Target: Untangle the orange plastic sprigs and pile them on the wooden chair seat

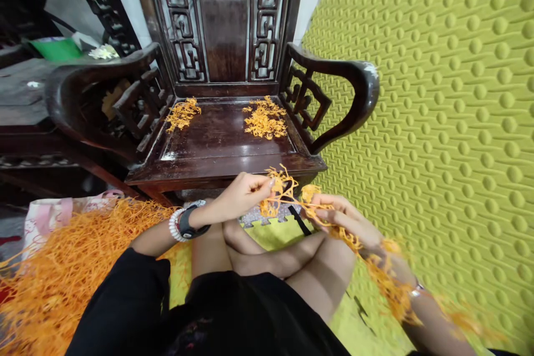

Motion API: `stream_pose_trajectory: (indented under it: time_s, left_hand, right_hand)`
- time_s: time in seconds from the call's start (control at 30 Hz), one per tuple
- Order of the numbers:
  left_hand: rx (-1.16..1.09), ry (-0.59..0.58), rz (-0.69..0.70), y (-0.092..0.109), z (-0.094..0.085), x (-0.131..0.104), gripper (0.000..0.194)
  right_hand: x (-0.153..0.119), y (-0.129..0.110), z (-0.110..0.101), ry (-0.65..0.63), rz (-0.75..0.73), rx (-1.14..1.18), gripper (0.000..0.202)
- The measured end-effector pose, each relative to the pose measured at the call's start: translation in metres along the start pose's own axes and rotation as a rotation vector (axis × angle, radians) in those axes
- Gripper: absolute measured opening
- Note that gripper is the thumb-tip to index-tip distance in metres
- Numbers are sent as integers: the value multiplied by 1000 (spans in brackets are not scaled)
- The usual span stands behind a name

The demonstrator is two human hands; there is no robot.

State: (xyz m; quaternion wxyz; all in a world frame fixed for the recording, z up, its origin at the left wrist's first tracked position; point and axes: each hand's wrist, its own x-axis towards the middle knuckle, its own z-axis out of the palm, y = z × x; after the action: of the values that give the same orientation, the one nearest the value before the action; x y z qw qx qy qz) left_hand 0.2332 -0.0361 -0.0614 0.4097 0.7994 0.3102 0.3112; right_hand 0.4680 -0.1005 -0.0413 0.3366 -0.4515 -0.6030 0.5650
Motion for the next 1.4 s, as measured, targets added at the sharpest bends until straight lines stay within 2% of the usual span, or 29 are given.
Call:
stream_pose_trajectory:
  time_s: [0.17,0.23,0.3,0.47,0.53,0.6,0.7,0.77,0.8,0.87,0.9,0.97,1.03,1.13,1.27,1.33,1.4]
  left_hand:
    - [477,405,285,-4,-1,-1,36]
    - [540,503,347,-5,-3,6,36]
    - [478,556,333,-5,-3,20,36]
    - [11,502,240,-3,13,86,43]
    - [-153,470,201,-2,23,114,47]
    - [-263,378,104,-1,31,135,49]
    - [-369,182,-20,-1,36,146,48]
    - [-385,81,22,-3,35,141,55]
    - [-356,68,69,-4,35,136,57]
    - [-229,138,134,-9,37,128,55]
    - [-161,226,133,-13,39,126,54]
    - [-78,420,72,-23,44,131,56]
    - [-80,526,-4,-36,46,145,58]
    - [-102,566,-109,-56,37,176,55]
    - [-84,645,-249,-72,11,217,54]
    - [-45,667,-291,-75,0,233,55]
    - [4,672,-325,-77,-11,243,56]
  right_hand:
    - [-8,4,21,9,-84,-326,21]
    - [-13,1,32,48,-139,-430,23]
    - [-15,-2,42,110,-173,-436,25]
    - [-5,1,60,354,-145,-153,25]
    - [2,7,60,456,-133,-72,25]
    - [10,14,54,550,-144,-40,24]
    - [21,24,38,634,-173,-55,21]
    - [25,30,26,638,-172,-91,20]
    - [27,31,21,635,-167,-107,19]
    - [31,34,15,635,-165,-133,18]
    - [33,34,14,634,-169,-147,17]
    - [40,35,17,626,-178,-172,18]
    - [53,36,23,633,-190,-177,20]
    - [83,39,33,678,-220,-139,23]
    - [123,40,38,663,-242,-79,26]
    - [132,36,39,659,-242,-45,28]
    - [125,27,42,680,-245,-23,27]
